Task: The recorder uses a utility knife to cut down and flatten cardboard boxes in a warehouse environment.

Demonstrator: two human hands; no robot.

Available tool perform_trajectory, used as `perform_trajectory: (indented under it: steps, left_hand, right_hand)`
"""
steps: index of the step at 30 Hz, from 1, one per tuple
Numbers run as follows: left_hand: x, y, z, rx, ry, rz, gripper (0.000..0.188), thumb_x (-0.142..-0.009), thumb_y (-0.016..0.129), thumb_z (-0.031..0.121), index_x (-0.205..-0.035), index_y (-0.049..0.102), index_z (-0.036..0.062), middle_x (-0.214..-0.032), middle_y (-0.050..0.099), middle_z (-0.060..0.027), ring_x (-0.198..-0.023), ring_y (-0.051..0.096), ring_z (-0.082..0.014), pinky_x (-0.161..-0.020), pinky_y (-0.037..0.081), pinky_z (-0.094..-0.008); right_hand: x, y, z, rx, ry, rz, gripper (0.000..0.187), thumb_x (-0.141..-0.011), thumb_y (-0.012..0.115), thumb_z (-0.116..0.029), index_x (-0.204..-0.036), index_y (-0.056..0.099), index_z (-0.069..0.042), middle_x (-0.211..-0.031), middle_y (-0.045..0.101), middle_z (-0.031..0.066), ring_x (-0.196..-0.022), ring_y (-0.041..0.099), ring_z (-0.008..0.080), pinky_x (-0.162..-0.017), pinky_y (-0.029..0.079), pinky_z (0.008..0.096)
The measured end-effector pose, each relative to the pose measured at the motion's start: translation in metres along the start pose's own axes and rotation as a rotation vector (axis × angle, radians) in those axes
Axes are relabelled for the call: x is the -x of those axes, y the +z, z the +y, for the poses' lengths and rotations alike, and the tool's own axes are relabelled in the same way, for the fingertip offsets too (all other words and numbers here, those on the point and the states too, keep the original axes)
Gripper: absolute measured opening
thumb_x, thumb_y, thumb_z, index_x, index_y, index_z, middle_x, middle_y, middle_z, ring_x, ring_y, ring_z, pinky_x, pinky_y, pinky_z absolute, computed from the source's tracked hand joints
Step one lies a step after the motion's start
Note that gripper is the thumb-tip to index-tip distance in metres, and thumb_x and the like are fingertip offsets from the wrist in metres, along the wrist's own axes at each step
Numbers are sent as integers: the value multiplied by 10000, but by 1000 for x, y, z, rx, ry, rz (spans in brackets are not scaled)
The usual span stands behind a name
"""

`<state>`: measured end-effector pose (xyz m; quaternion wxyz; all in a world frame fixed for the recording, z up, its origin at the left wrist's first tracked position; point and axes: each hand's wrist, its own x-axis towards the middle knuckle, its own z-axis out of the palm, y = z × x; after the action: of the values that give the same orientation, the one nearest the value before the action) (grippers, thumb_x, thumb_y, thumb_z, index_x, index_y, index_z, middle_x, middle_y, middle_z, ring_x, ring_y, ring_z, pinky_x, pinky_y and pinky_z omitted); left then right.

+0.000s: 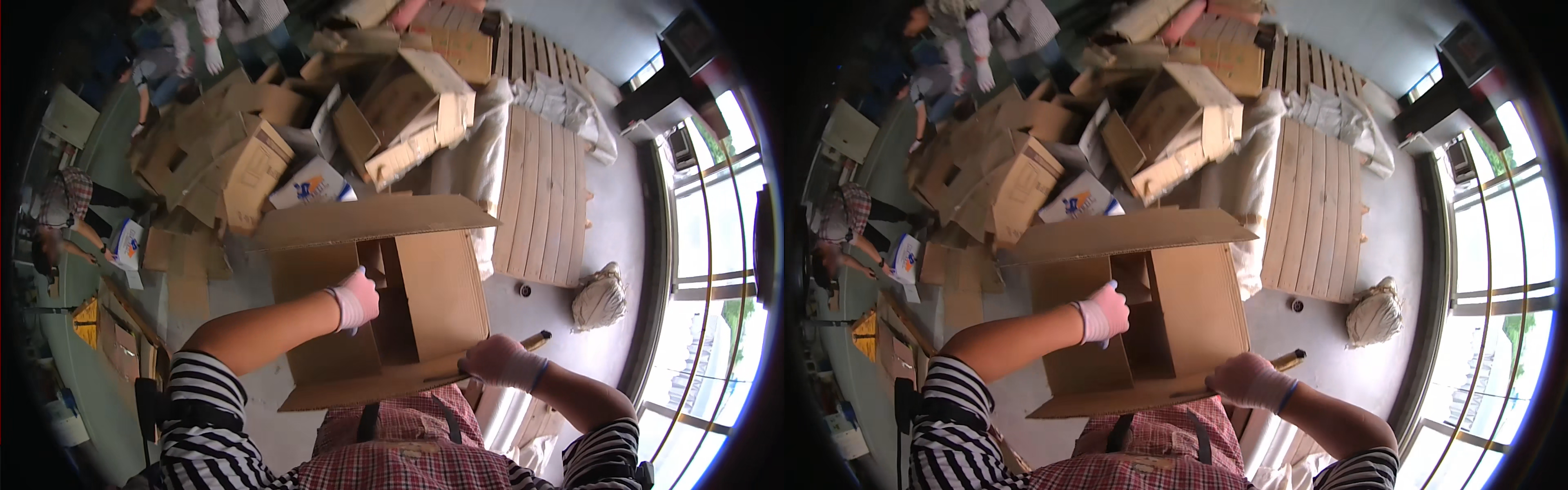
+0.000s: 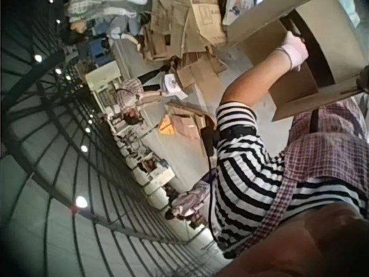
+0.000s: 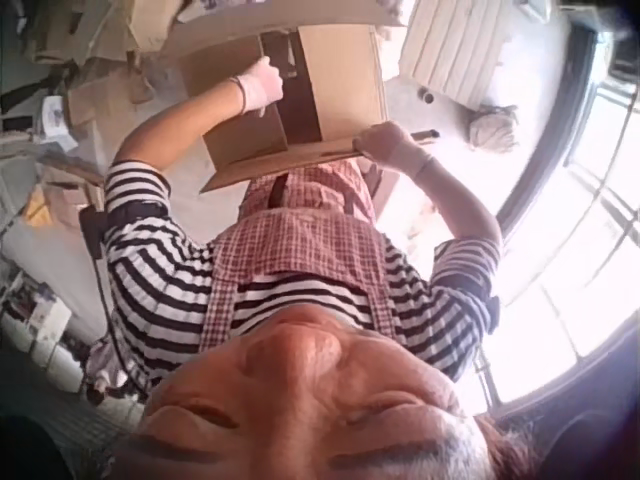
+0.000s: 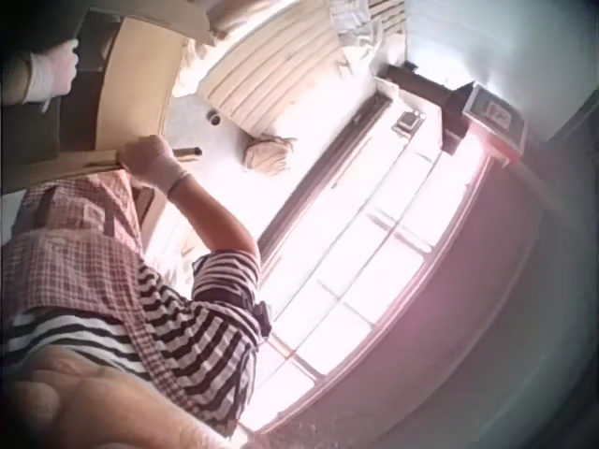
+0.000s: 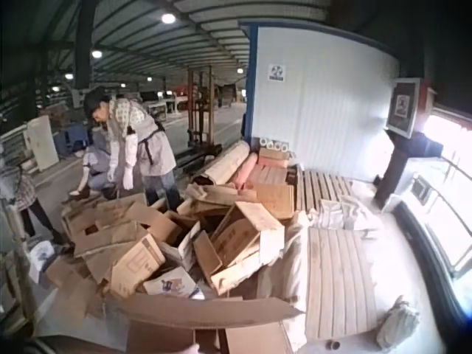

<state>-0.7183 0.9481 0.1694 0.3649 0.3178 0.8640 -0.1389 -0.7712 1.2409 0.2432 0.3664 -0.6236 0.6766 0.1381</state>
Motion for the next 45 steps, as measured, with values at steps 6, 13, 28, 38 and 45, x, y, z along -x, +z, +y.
perform_trajectory:
  steps: [6,13,28,38,45]
  left_hand:
    - [189,-49,34,-49,-53,130,284,-698,746,460,-852,713,223,-860,682,24,-917,653,-193,-858,448,-394]
    - [350,-60,125,25,-346,265,396,-691,699,536,-785,676,152,-802,644,-20,-849,640,-226,-760,489,-361]
    - [594,96,337,216,-851,239,380,-734,646,530,-733,650,150,-733,649,-25,-778,669,-251,-643,518,-383]
    - [713,294,472,563,-1072,308,142,-776,673,287,-768,680,145,-798,675,-43,-819,680,-283,-706,547,-400]
    - [811,375,495,639,-1249,321,475,-722,655,596,-792,680,126,-761,661,-75,-789,675,-304,-670,533,-407]
  right_hand:
    - [57,-59,-88,136,-81,220,144,-856,542,-190,-798,663,-137,-743,681,65,-735,701,260,-566,564,385]
    - [70,-64,-102,305,-282,505,106,-803,571,-195,-754,653,-149,-761,650,61,-757,677,248,-610,554,401]
    - [14,-128,-324,503,-484,334,192,-817,597,-337,-815,672,-161,-809,672,66,-799,678,281,-651,544,424]
    - [-59,-184,-541,642,-610,62,297,-817,626,-423,-910,672,-145,-818,675,110,-789,672,333,-663,543,434]
    - [-150,-227,-606,624,-726,133,285,-818,616,-415,-894,654,-143,-737,651,113,-702,655,348,-622,526,474]
